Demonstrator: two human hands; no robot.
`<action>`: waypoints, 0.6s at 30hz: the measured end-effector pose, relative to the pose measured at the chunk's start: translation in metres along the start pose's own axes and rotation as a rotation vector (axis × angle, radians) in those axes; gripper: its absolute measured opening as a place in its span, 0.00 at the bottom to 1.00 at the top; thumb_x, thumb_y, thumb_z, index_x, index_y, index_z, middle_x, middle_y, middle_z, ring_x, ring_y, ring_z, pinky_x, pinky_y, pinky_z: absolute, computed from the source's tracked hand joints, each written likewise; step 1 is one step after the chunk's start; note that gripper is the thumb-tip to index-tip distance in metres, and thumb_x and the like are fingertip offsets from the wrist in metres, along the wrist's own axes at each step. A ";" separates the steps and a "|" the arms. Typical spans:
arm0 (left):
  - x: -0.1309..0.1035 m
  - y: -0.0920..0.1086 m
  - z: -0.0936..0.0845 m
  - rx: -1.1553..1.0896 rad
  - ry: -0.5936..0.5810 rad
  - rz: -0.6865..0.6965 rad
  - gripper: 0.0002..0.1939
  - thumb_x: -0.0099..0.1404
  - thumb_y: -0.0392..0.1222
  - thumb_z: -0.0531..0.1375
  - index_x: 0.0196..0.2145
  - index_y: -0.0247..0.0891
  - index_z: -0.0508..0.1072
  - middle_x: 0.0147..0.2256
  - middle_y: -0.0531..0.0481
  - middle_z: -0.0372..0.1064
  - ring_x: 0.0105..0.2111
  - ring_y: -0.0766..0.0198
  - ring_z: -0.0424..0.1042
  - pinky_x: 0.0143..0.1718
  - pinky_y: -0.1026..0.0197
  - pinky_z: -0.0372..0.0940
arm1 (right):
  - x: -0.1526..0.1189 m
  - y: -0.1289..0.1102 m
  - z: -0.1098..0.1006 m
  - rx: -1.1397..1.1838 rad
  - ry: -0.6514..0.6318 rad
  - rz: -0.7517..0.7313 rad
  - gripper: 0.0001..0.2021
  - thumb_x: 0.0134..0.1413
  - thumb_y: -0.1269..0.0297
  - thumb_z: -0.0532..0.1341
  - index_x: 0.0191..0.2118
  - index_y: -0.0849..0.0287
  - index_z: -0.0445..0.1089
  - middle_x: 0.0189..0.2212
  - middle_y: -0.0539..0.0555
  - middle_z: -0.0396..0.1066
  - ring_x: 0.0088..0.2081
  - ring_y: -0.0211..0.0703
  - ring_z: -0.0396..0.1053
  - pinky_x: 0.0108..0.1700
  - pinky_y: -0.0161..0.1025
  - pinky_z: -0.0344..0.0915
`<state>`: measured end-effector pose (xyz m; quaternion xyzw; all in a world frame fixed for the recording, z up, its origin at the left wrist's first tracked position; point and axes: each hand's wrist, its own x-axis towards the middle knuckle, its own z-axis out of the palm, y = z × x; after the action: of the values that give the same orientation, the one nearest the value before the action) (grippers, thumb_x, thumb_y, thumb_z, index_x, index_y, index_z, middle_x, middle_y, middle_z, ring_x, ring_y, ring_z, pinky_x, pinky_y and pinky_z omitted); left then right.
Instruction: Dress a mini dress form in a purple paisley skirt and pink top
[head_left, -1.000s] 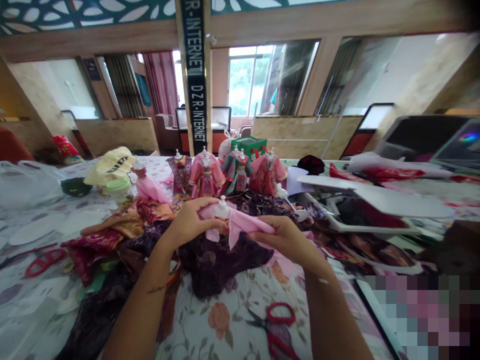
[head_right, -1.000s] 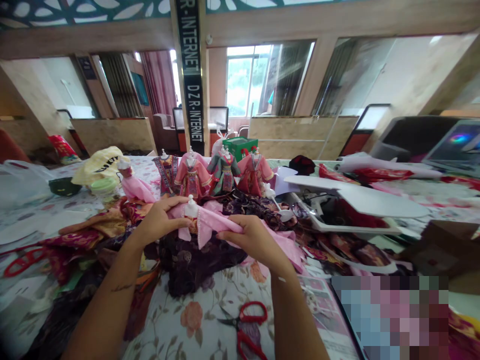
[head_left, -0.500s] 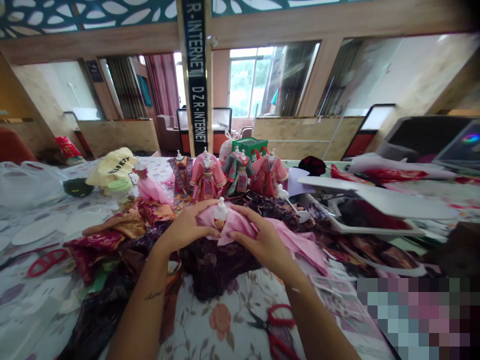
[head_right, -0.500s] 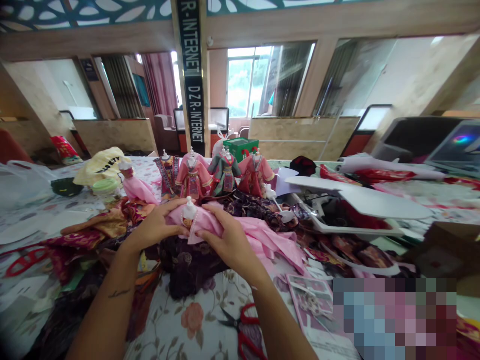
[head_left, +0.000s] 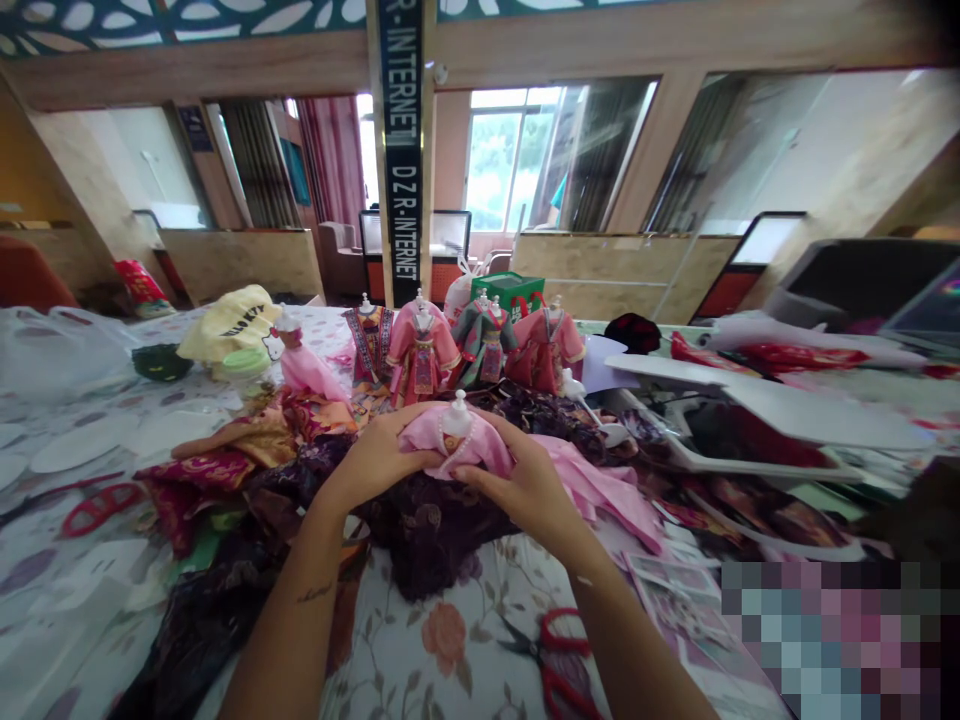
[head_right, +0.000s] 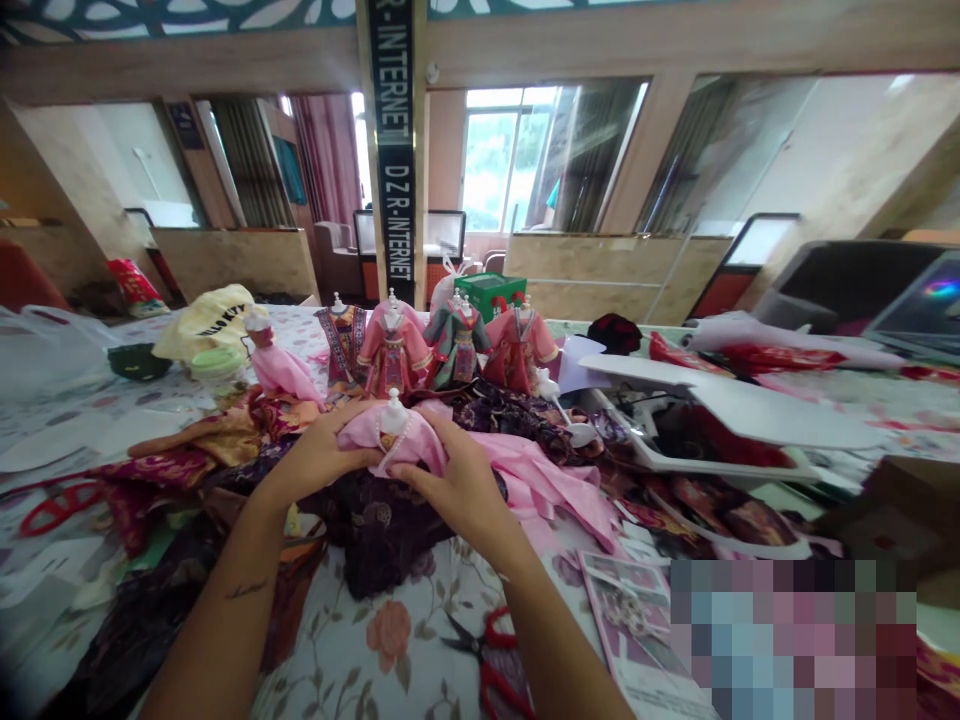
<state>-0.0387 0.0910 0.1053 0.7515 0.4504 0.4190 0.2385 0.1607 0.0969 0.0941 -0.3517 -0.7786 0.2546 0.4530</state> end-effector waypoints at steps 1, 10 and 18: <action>-0.001 0.001 0.000 0.001 -0.003 -0.002 0.30 0.52 0.37 0.65 0.53 0.44 0.67 0.50 0.53 0.69 0.49 0.57 0.67 0.50 0.61 0.59 | 0.000 0.000 0.000 0.003 0.009 0.003 0.28 0.44 0.64 0.67 0.54 0.55 0.64 0.50 0.55 0.69 0.52 0.51 0.65 0.54 0.47 0.59; -0.007 -0.001 -0.007 -0.049 -0.064 -0.004 0.30 0.55 0.39 0.63 0.56 0.43 0.64 0.54 0.51 0.65 0.53 0.57 0.63 0.55 0.59 0.55 | 0.001 0.001 0.001 0.068 0.012 0.090 0.23 0.45 0.67 0.64 0.51 0.56 0.66 0.47 0.53 0.71 0.49 0.49 0.67 0.52 0.44 0.60; -0.003 -0.001 0.001 -0.035 -0.031 -0.010 0.28 0.53 0.40 0.64 0.53 0.42 0.67 0.50 0.51 0.69 0.50 0.57 0.67 0.52 0.58 0.58 | 0.000 0.003 0.006 0.036 0.018 0.051 0.23 0.45 0.65 0.65 0.51 0.56 0.66 0.45 0.53 0.72 0.45 0.49 0.69 0.48 0.43 0.62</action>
<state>-0.0393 0.0885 0.1028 0.7512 0.4431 0.4140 0.2607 0.1564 0.0985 0.0892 -0.3655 -0.7606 0.2770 0.4596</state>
